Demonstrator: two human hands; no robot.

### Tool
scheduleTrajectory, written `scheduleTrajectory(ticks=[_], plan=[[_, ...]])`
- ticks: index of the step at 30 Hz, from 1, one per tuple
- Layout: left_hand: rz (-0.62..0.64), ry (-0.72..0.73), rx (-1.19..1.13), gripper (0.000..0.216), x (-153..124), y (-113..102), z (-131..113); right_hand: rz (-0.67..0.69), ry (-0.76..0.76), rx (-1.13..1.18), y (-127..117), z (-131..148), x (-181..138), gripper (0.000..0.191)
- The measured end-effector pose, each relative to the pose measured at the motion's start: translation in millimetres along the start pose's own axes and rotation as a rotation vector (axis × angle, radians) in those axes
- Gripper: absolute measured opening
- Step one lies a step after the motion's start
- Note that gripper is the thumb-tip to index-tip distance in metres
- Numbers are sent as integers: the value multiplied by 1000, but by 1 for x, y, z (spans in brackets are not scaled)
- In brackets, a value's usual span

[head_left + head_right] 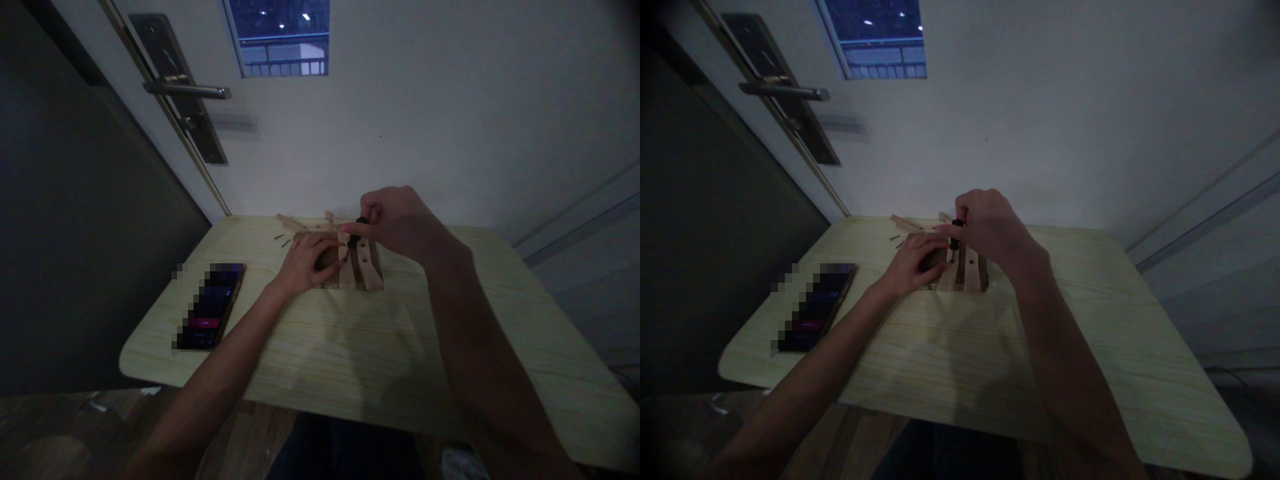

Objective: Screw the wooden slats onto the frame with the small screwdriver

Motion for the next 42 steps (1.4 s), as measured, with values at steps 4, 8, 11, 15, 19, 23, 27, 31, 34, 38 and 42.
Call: scheduleTrajectory(ticks=[4, 8, 11, 15, 19, 23, 27, 31, 34, 38, 42], plan=[[4, -2, 3, 45, 1, -1, -1, -82, 64, -136, -2, 5, -5, 35], [20, -22, 1, 44, 1, -1, -2, -30, 14, -73, 0, 7, -8, 18], [16, -25, -4, 43, 1, -2, -3, 38, -41, -30, 2, 6, -6, 17], [12, -20, -13, 44, 1, -2, -3, 139, -104, 97, 2, 1, -3, 16], [27, -27, -14, 46, 0, -2, -1, 263, -228, 237, 0, -3, -5, 11], [16, -22, -7, 45, -1, -1, 0, 262, -145, 225, -1, -10, -2, 16], [18, -19, -6, 46, -1, 0, -1, 214, -104, 192, 1, -13, 4, 14], [20, -20, -3, 46, 0, 0, -1, 113, -36, 58, 6, -9, 6, 29], [11, -14, 0, 45, 0, -1, -2, 67, 48, -119, 10, -2, 4, 35], [9, -13, 2, 44, 1, -1, -2, -4, 121, -245, 10, 0, 0, 39], [11, -8, 0, 45, 0, 0, -1, 185, 21, -26, 12, -5, -2, 22]])
Point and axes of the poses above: each hand's wrist, its own x-axis towards the middle knuckle, its own y-axis out of the palm, z = x × y, the point moved 4 cm from there along x, towards the middle knuckle, and after that the axes turned 14 degrees about y, right-handed, at the moved point
